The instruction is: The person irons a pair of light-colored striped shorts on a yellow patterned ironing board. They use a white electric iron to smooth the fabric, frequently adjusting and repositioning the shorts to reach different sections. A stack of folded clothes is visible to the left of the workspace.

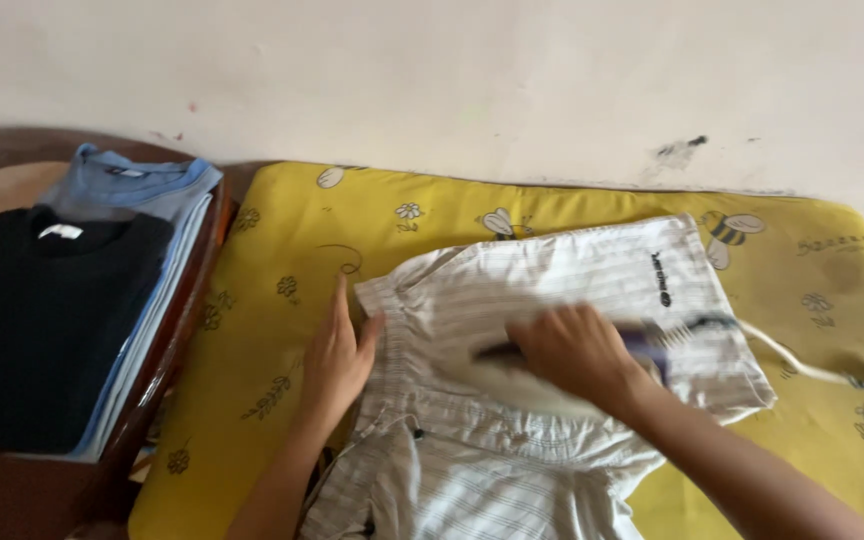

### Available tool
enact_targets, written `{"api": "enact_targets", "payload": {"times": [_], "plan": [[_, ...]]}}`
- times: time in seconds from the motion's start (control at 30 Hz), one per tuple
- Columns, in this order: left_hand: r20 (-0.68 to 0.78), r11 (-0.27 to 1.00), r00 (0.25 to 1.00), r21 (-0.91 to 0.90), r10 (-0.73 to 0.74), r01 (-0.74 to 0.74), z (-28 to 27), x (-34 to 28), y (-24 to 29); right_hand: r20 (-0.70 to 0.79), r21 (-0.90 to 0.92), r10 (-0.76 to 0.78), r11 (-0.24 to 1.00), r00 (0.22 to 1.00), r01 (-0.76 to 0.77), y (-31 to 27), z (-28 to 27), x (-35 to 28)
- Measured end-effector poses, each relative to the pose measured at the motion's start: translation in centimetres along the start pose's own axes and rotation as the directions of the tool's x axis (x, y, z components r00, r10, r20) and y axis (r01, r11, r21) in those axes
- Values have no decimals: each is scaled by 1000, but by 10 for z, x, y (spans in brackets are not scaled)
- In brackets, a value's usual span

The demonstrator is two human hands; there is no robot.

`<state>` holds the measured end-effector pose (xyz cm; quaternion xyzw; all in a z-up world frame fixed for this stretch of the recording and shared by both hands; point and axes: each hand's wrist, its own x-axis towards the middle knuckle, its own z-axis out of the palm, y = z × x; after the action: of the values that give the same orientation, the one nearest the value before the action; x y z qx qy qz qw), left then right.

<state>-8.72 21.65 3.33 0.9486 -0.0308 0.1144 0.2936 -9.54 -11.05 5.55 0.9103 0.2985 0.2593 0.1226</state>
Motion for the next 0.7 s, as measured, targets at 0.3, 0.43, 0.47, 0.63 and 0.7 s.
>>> {"api": "enact_targets", "payload": {"times": [0.3,0.43,0.47,0.63,0.7], "plan": [[186,949,970,-242,-156,200,-4,-28,-12,617,187,13,969,787,-162,-29,-54,40],[87,933,985,-318,-148,169,-2,-31,-22,617,154,95,959,781,-238,-31,-43,95],[81,937,988,-316,-133,152,0,-32,-27,701,129,84,962,709,-241,-31,-43,106],[328,924,901,-158,-283,348,-48,-46,15,497,284,-100,957,862,-52,-27,-44,74],[413,912,840,-50,-352,407,-49,-55,17,519,327,-145,944,842,-39,-37,-52,83]]}}
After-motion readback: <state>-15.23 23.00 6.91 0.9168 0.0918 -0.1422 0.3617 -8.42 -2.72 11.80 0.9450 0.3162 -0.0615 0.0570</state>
